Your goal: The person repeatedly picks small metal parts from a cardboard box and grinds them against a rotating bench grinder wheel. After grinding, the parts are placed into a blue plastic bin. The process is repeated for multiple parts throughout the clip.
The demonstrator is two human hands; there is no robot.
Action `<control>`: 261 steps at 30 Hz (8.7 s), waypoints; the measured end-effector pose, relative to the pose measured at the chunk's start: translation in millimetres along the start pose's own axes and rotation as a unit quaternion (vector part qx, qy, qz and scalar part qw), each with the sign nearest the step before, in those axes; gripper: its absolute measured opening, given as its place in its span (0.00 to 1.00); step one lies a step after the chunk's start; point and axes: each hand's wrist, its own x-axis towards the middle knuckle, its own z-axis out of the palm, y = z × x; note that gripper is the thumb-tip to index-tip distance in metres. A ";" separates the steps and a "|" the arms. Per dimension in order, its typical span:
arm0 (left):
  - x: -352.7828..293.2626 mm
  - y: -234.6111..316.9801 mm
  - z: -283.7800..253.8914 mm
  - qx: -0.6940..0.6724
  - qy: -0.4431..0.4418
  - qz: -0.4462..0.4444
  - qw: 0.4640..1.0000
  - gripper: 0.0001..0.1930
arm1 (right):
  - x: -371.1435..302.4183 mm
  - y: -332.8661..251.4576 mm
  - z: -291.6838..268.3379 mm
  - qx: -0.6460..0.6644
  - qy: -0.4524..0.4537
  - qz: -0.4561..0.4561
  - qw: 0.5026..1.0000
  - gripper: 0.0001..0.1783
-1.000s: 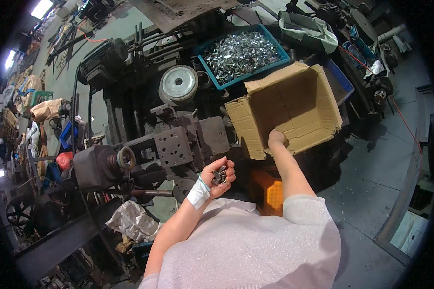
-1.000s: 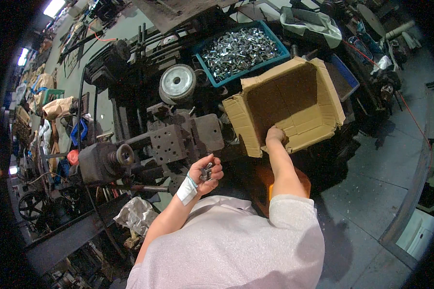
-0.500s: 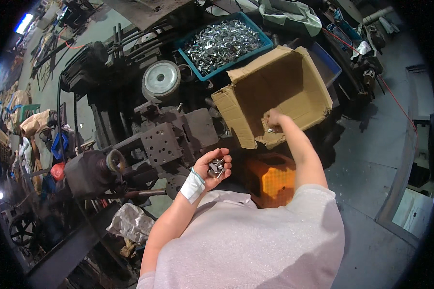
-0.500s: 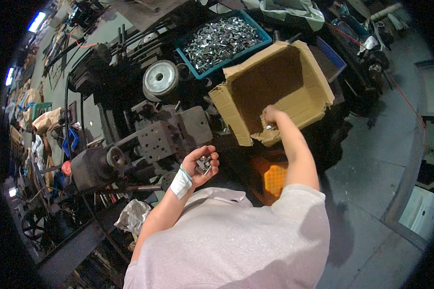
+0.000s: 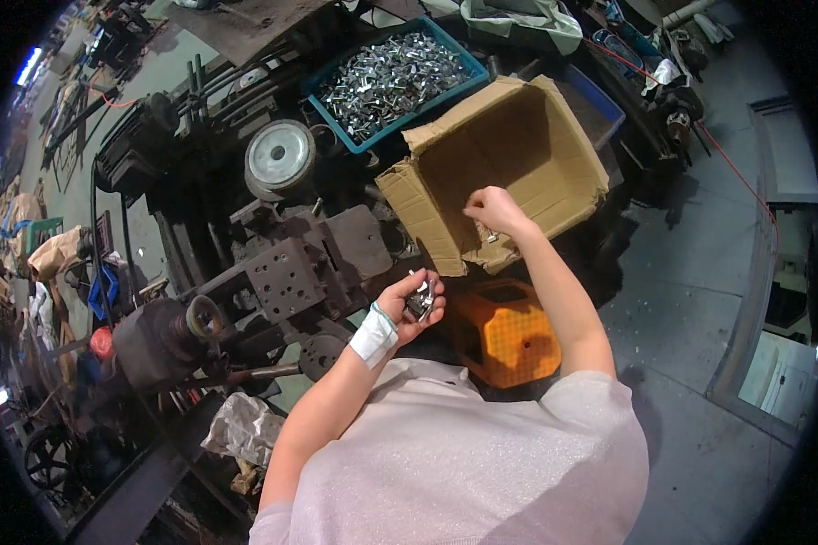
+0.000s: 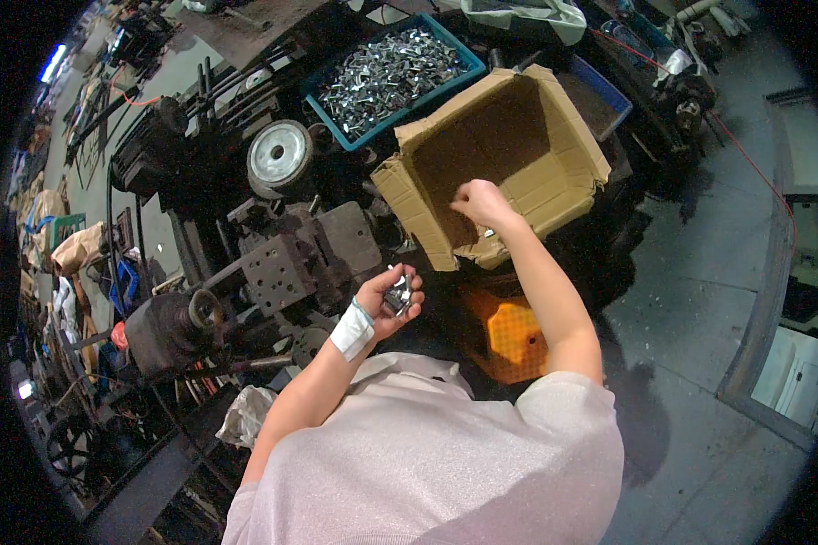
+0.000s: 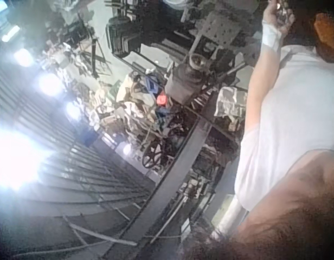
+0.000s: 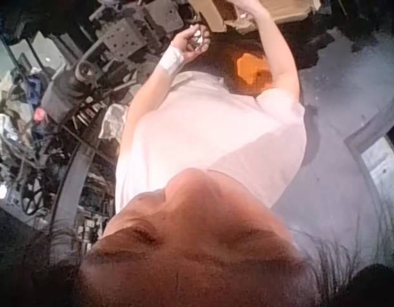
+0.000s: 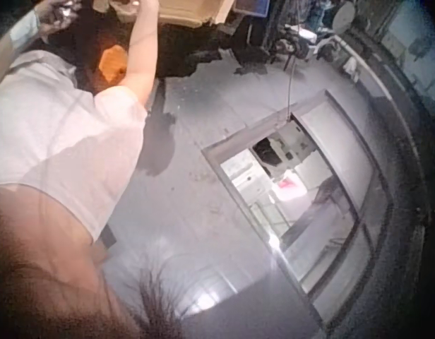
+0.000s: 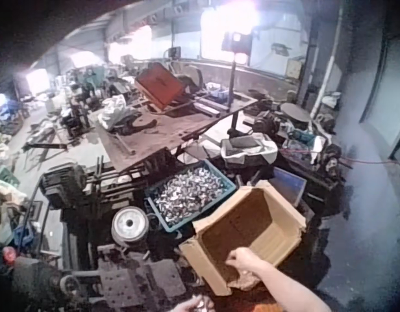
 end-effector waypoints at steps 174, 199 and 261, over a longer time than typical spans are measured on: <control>-227.9 101.5 -164.0 0.214 0.364 0.455 0.784 0.08 | -54.6 -378.8 242.6 0.441 -0.032 -0.027 0.897 0.06; -246.6 97.1 -166.0 0.051 0.151 0.325 0.932 0.09 | -65.1 -358.8 234.8 0.557 -0.122 -0.049 0.820 0.07; -226.9 102.1 -163.3 0.174 0.368 0.433 0.804 0.09 | -55.1 -377.9 237.5 0.434 -0.061 0.001 0.899 0.07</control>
